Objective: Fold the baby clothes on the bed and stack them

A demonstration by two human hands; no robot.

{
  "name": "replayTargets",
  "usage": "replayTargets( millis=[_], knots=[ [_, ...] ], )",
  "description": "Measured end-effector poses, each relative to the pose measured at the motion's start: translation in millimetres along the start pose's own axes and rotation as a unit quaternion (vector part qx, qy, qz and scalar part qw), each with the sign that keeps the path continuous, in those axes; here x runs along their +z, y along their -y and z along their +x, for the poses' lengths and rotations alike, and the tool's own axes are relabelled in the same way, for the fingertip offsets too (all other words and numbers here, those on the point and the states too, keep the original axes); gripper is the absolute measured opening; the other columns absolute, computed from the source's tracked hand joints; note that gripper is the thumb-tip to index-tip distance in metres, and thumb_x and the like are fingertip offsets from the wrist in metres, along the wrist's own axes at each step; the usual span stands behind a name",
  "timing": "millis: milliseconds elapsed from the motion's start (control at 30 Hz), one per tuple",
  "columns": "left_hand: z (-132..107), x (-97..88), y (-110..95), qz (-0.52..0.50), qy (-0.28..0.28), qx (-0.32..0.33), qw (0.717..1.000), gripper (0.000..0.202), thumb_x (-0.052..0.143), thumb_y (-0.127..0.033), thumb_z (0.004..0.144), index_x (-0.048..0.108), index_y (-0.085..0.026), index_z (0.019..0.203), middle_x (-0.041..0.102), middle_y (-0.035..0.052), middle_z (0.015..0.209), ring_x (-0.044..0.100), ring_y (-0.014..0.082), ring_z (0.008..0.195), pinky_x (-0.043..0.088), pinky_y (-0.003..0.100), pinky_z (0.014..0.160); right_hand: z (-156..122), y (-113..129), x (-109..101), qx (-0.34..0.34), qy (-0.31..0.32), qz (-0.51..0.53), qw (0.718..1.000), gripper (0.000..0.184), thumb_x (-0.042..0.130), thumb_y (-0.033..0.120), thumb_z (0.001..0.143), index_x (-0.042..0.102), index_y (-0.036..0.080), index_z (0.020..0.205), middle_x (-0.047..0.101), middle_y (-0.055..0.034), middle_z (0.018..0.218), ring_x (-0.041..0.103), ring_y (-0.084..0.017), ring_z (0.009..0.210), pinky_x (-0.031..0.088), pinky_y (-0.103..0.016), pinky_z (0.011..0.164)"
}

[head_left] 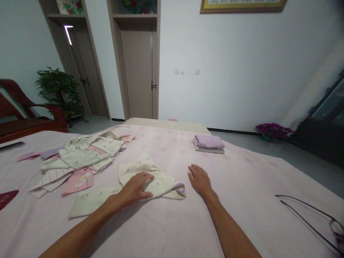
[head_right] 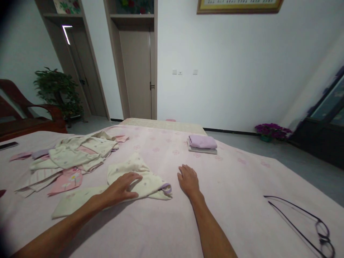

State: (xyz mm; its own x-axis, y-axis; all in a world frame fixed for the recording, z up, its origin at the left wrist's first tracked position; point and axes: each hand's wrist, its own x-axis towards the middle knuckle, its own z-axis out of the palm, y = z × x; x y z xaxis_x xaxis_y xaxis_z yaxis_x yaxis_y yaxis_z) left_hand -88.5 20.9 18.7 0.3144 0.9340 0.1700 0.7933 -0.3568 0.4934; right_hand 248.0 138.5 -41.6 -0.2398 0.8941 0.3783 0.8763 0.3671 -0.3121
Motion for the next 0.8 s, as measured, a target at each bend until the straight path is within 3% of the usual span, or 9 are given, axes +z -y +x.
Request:
replayTargets(
  millis=[133, 233, 333, 433, 567, 700, 800],
  knots=[
    [-17, 4.4, 9, 0.039, 0.004, -0.021, 0.999, 0.070, 0.079, -0.033, 0.065, 0.060, -0.029, 0.132, 0.057, 0.0090, 0.141, 0.050, 0.0309, 0.130, 0.037, 0.042, 0.111, -3, 9, -13, -0.041, 0.010, 0.084, 0.996, 0.029, 0.050, 0.030, 0.090, 0.069, 0.023, 0.110, 0.067, -0.0066, 0.125, 0.057, -0.022, 0.120, 0.038, -0.041, 0.108],
    [-20, 7.4, 7, 0.030, -0.029, -0.026, 0.999, 0.051, 0.068, -0.031, 0.076, 0.064, -0.030, 0.126, 0.060, 0.0069, 0.138, 0.053, 0.0279, 0.128, 0.037, 0.040, 0.111, -8, 19, -28, -0.072, 0.047, 0.147, 0.985, 0.024, 0.051, 0.035, 0.091, 0.071, 0.023, 0.097, 0.071, -0.0056, 0.104, 0.062, -0.021, 0.099, 0.046, -0.036, 0.094],
    [-13, 5.5, 5, 0.008, -0.052, -0.050, 0.997, 0.033, 0.053, -0.032, 0.088, 0.068, -0.027, 0.116, 0.069, 0.0061, 0.123, 0.061, 0.0250, 0.114, 0.043, 0.036, 0.101, -14, 30, -37, -0.100, 0.087, 0.207, 0.969, 0.028, 0.053, 0.044, 0.092, 0.072, 0.023, 0.090, 0.070, -0.0057, 0.092, 0.061, -0.020, 0.086, 0.048, -0.034, 0.082],
    [1, -6.0, 6, 0.006, -0.065, -0.095, 0.993, 0.034, 0.042, -0.039, 0.094, 0.067, -0.027, 0.114, 0.072, 0.0049, 0.112, 0.066, 0.0253, 0.103, 0.046, 0.034, 0.088, -19, 43, -36, -0.133, 0.121, 0.267, 0.947, 0.037, 0.056, 0.053, 0.091, 0.071, 0.024, 0.106, 0.070, -0.0073, 0.099, 0.062, -0.021, 0.091, 0.048, -0.036, 0.085],
    [22, -27.7, 11, 0.025, -0.055, -0.109, 0.992, 0.037, 0.039, -0.045, 0.096, 0.067, -0.027, 0.112, 0.073, 0.0056, 0.110, 0.066, 0.0273, 0.100, 0.045, 0.034, 0.085, -23, 60, -30, -0.147, 0.150, 0.292, 0.933, 0.070, 0.064, 0.064, 0.080, 0.055, 0.023, 0.136, 0.066, -0.0107, 0.119, 0.059, -0.026, 0.107, 0.043, -0.042, 0.097],
    [31, -39.7, 13, 0.031, -0.017, -0.101, 0.994, 0.038, 0.039, -0.047, 0.095, 0.070, -0.027, 0.105, 0.074, 0.0064, 0.108, 0.066, 0.0275, 0.098, 0.045, 0.034, 0.087, -25, 71, -29, -0.135, 0.189, 0.306, 0.923, 0.082, 0.064, 0.066, 0.079, 0.046, 0.021, 0.145, 0.062, -0.0121, 0.129, 0.056, -0.028, 0.113, 0.041, -0.044, 0.101],
    [32, -42.3, 12, 0.021, -0.016, -0.109, 0.994, 0.038, 0.040, -0.046, 0.094, 0.072, -0.027, 0.102, 0.074, 0.0070, 0.110, 0.066, 0.0283, 0.099, 0.044, 0.035, 0.089, -27, 75, -31, -0.157, 0.196, 0.266, 0.931, 0.081, 0.070, 0.062, 0.075, 0.048, 0.024, 0.144, 0.064, -0.0099, 0.124, 0.057, -0.028, 0.110, 0.041, -0.043, 0.098]
  ],
)
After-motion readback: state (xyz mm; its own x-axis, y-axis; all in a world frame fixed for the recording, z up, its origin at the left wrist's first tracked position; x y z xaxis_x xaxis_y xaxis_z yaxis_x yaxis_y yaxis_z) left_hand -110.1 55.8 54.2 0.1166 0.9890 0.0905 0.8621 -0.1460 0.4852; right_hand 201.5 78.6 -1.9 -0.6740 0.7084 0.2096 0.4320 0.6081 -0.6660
